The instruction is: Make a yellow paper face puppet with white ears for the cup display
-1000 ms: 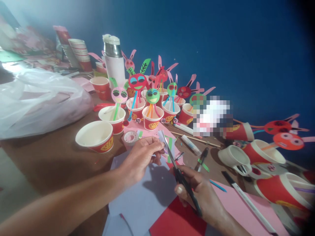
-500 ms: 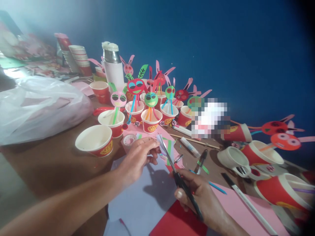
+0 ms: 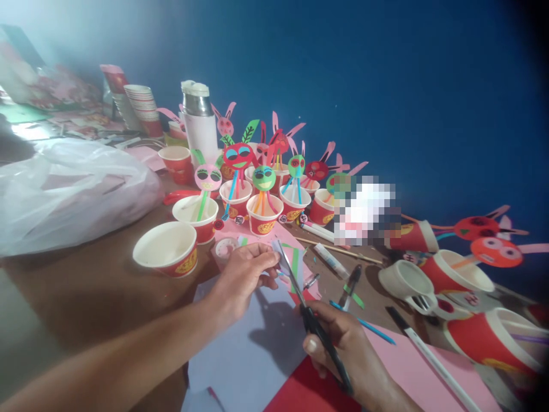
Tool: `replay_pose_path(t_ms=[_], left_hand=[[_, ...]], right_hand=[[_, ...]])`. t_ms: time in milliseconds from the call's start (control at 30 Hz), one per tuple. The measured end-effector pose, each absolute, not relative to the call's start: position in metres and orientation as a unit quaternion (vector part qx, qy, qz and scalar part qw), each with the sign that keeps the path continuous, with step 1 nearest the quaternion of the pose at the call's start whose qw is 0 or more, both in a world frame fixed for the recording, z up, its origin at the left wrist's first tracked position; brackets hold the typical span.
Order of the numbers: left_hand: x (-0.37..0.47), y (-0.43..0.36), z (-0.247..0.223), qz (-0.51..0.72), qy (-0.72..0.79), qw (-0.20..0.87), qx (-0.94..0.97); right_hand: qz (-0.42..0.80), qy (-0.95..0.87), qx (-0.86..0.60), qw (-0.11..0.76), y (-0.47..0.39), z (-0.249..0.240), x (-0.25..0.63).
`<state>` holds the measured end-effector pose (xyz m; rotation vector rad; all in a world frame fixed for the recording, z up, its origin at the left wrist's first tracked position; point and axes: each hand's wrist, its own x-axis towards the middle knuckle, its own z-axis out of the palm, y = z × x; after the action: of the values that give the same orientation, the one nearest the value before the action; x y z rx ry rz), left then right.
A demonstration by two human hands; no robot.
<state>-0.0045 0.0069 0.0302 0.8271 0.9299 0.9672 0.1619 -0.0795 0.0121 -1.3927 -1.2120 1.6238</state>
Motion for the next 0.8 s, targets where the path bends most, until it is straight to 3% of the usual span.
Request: replay_pose_path(t_ms=[800], left_hand=[[-0.0048,0.0062,0.0279,0.428,0.406,0.723,0.360]], right_hand=[[0.622,-0.485,-0.509,0.345,-0.0772,0.0079,0.1603]])
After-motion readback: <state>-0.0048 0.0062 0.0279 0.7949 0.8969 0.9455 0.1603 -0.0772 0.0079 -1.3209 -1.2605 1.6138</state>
